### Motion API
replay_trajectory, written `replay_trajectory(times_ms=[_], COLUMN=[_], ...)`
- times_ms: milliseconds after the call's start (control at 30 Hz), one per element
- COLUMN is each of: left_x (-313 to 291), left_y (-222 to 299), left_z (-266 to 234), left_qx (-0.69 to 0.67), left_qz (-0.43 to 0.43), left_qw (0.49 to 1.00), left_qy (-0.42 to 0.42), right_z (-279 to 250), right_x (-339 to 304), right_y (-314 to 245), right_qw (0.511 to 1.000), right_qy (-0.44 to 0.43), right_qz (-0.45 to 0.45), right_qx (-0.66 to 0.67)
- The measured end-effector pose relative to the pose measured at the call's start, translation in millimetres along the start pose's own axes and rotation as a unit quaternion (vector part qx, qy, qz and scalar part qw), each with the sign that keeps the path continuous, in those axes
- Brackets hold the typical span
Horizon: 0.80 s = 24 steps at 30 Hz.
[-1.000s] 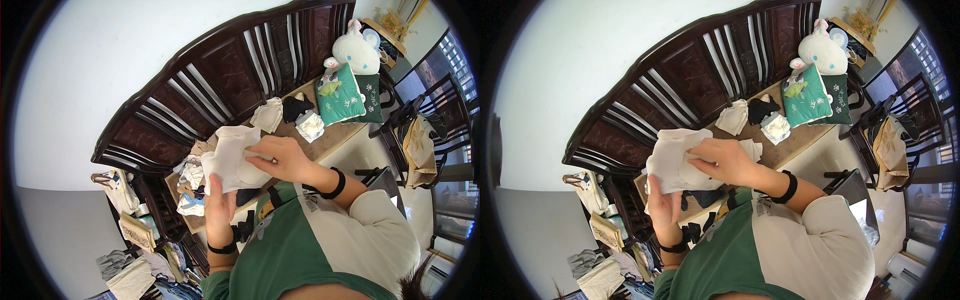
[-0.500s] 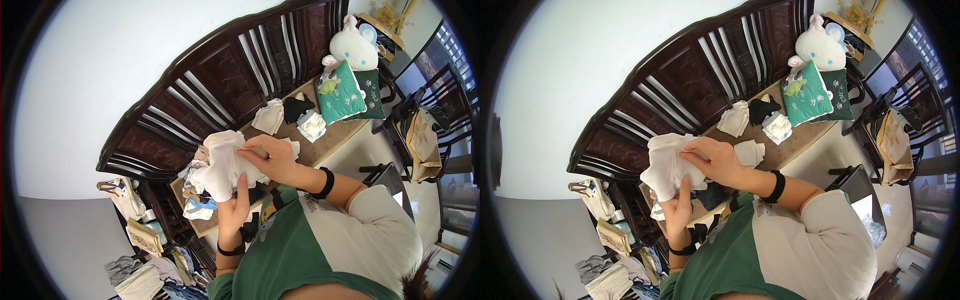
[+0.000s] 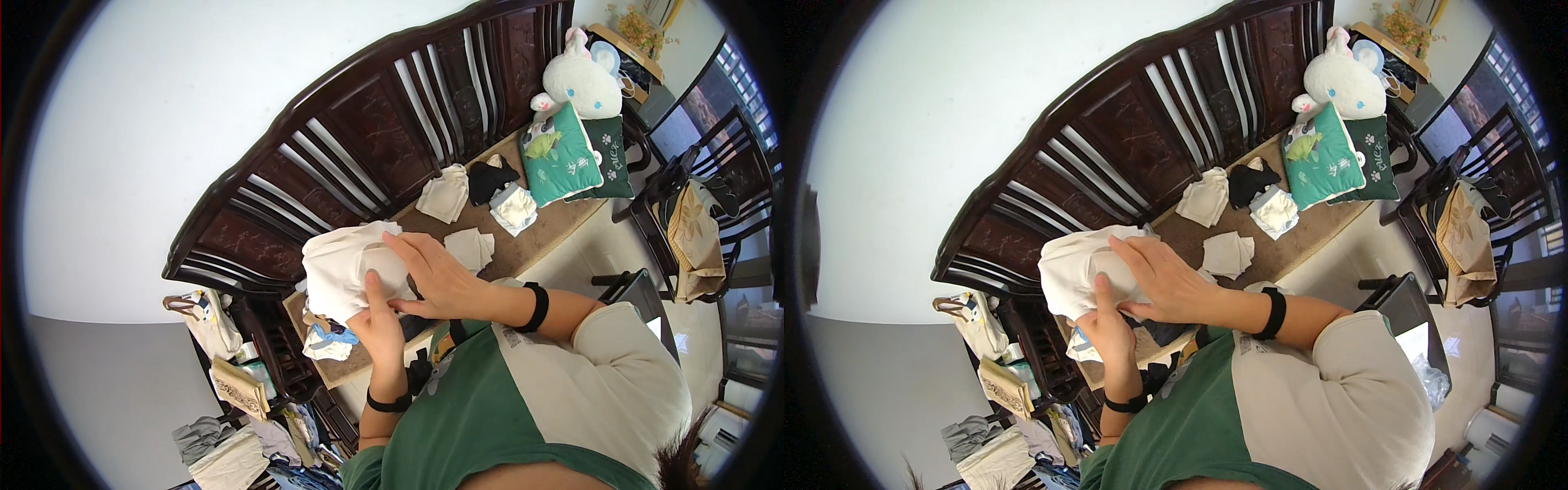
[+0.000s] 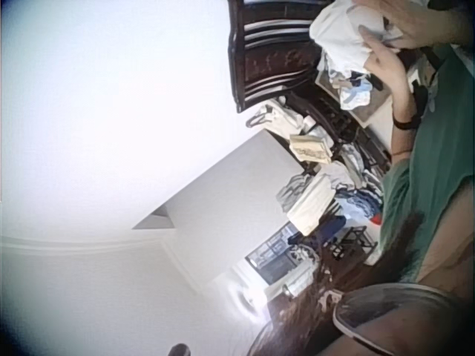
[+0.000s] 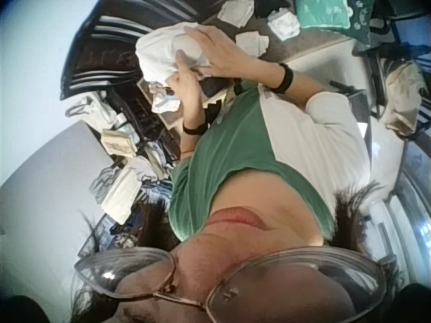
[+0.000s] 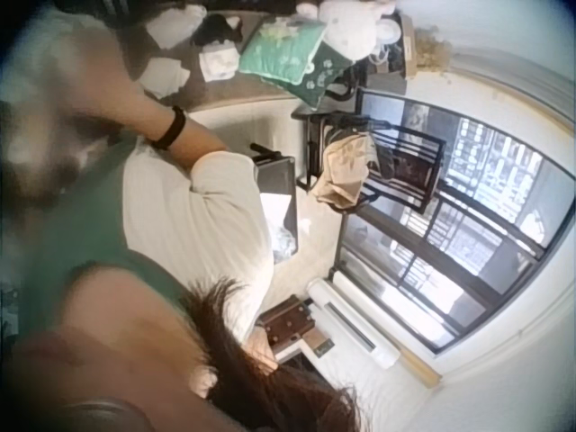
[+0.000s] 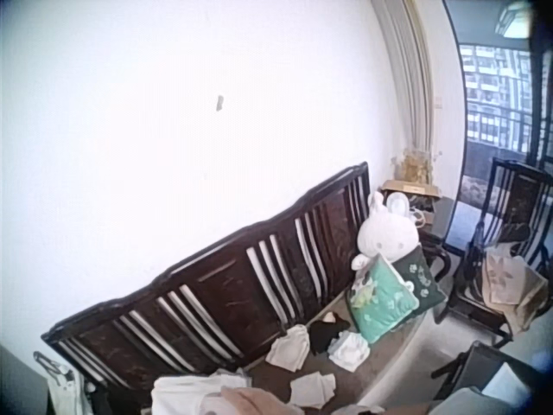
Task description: The person folds several items of clothing and undergarments by hand on a padded surface, including a patterned light-colored garment, blue and black items, and several white and tan undergarments.
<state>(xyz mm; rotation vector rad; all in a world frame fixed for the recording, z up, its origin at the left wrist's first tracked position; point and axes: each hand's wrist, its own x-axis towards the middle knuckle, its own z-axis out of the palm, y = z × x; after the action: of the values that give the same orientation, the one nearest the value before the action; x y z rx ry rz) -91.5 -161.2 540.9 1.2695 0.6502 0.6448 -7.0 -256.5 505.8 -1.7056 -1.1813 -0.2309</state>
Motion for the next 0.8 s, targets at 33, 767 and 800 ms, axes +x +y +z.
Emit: replay_trajectory(times_ms=[33, 767, 800], left_x=[0.6, 7.3, 6.2], left_y=[-0.3, -20.7, -21.6], left_z=[-1.3, -11.2, -12.3], left_qx=[0.000, 0.020, 0.043], left_qz=[-0.001, 0.074, 0.084], left_qw=[1.000, 0.997, 0.995], left_qy=[0.000, 0.021, 0.022], right_z=[0.8, -6.9, -7.4], right_x=[-0.6, -0.2, 0.9], right_y=[1.4, 15.4, 14.4], right_qw=[1.000, 0.986, 0.978], right_qy=[0.003, -0.019, -0.020], right_qz=[-0.004, 0.066, 0.097], right_qx=[0.014, 0.155, 0.181])
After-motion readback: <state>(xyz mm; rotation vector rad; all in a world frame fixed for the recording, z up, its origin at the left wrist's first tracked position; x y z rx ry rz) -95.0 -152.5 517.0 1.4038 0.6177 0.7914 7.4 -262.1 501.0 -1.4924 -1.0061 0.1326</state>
